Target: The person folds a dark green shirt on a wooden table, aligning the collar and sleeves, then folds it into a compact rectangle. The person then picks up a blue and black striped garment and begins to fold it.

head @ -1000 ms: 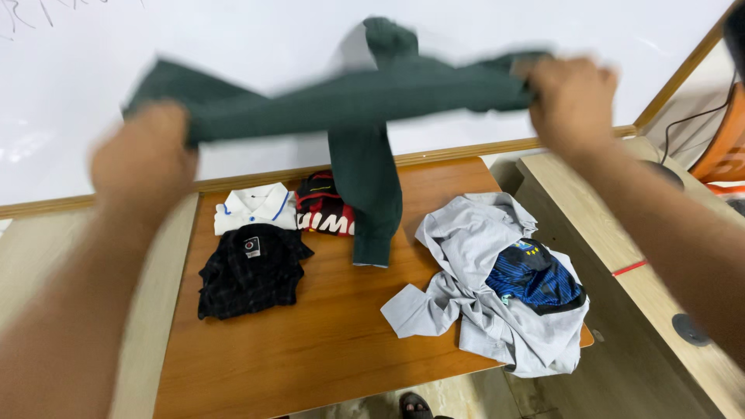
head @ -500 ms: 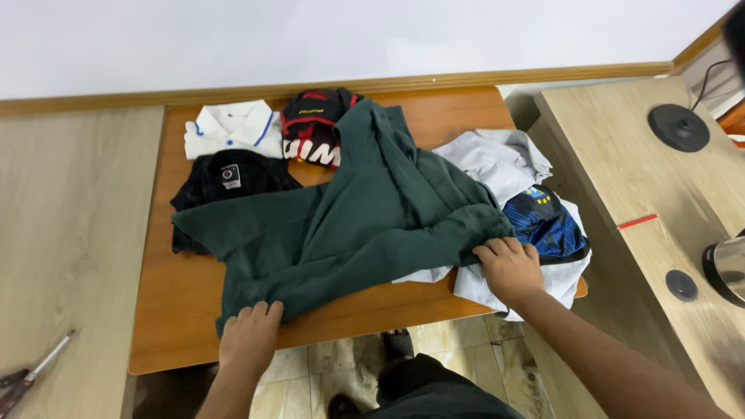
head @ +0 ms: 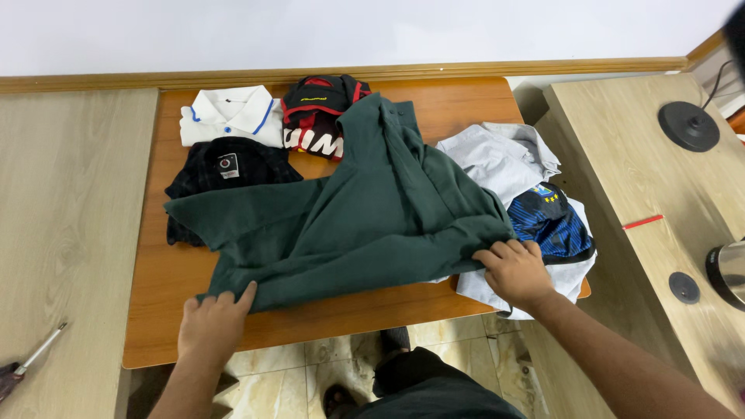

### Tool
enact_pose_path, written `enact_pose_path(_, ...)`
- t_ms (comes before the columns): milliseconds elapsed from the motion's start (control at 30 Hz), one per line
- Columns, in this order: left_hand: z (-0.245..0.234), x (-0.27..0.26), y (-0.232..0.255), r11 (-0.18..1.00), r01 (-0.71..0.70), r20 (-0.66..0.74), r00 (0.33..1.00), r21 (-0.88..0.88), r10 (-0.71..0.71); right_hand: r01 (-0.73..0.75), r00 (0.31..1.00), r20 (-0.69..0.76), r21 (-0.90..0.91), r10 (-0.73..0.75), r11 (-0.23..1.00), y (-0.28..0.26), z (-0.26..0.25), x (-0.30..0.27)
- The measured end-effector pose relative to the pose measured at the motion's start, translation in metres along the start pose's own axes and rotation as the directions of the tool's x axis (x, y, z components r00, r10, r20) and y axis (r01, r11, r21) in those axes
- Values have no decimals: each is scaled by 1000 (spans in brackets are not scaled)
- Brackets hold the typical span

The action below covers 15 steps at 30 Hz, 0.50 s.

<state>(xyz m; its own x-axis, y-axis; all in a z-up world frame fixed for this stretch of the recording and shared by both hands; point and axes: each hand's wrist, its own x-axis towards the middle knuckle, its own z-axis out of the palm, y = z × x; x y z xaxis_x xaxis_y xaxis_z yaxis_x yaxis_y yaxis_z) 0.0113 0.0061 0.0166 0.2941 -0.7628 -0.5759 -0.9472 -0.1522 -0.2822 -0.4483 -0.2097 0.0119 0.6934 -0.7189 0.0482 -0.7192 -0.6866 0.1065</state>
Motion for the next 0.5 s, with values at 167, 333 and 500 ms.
enact_pose_path(167, -1, -2, 6, 999, 6, 271, 963, -38, 5, -38, 985, 168, -10, 39, 999, -5, -5, 10)
enact_pose_path(333, -6, 2, 16, 943, 128, -2, 991, -308, -135, 4, 999, 42, 11, -5, 1000, -19, -27, 28)
enact_pose_path(500, -27, 31, 68, 924, -24, -188, 981, -382, -53, 202, 966, -171, 42, -192, 978, -53, -18, 52)
